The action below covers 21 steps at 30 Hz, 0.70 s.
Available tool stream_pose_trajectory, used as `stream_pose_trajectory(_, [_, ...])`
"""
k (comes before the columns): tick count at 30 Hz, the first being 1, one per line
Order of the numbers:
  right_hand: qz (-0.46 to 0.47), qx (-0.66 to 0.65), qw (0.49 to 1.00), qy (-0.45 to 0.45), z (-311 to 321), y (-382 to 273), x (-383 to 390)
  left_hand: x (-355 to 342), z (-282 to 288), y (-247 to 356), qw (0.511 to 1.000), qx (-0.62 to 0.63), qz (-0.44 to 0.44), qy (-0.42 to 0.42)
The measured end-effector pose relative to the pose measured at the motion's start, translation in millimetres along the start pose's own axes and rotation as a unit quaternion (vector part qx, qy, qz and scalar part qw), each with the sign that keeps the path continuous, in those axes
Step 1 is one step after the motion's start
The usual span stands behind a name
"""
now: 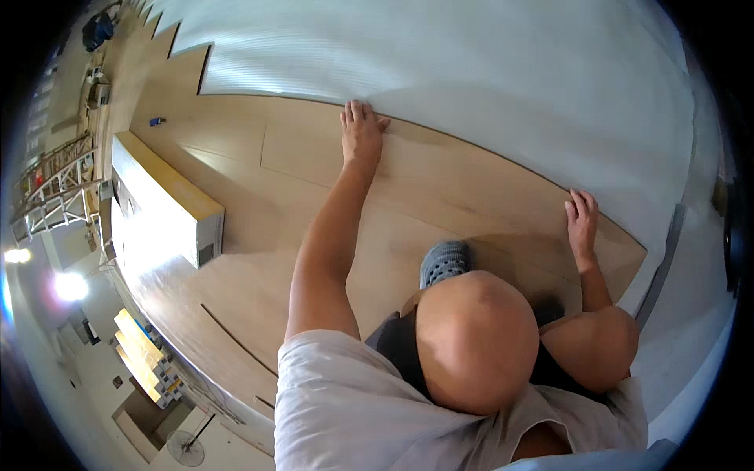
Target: The person places wood-patterned panels on the floor, fits them together by hand, and uses a hammer and a white tapping block to secure the joints. They also use a utility knife to open a cardboard box and remove a new panel.
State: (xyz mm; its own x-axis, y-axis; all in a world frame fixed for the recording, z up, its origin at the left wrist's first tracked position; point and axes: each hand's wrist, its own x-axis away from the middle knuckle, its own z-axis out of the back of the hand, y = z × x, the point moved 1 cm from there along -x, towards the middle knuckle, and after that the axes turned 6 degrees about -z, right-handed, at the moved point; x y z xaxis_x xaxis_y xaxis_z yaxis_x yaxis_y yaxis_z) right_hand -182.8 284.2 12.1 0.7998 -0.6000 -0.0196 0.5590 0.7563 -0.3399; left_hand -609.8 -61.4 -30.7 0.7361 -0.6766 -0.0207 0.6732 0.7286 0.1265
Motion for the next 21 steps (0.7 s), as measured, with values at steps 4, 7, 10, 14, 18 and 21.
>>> stream_pose_trajectory(4, [0.003,0.005,1.000,0.017,0,-4,-2,-5,8,4,1.000,-0.008,-0.001,-0.028])
stream_pose_trajectory(7, [-0.013,-0.007,1.000,0.027,7,-11,-2,-2,23,0,0.997,-0.059,-0.045,-0.001])
stream_pose_trajectory(10, [0.007,-0.007,0.999,0.051,14,-18,0,6,33,-5,1.000,-0.012,-0.020,-0.006])
stream_pose_trajectory(14, [-0.008,-0.018,1.000,0.025,11,-19,-2,4,32,0,0.954,-0.235,-0.126,-0.134])
stream_pose_trajectory(18, [-0.015,-0.018,0.999,0.028,0,-21,0,3,25,0,0.992,-0.075,-0.041,-0.096])
stream_pose_trajectory(21, [-0.010,-0.019,0.999,0.044,-4,-24,2,6,16,-9,0.998,-0.015,-0.017,-0.059])
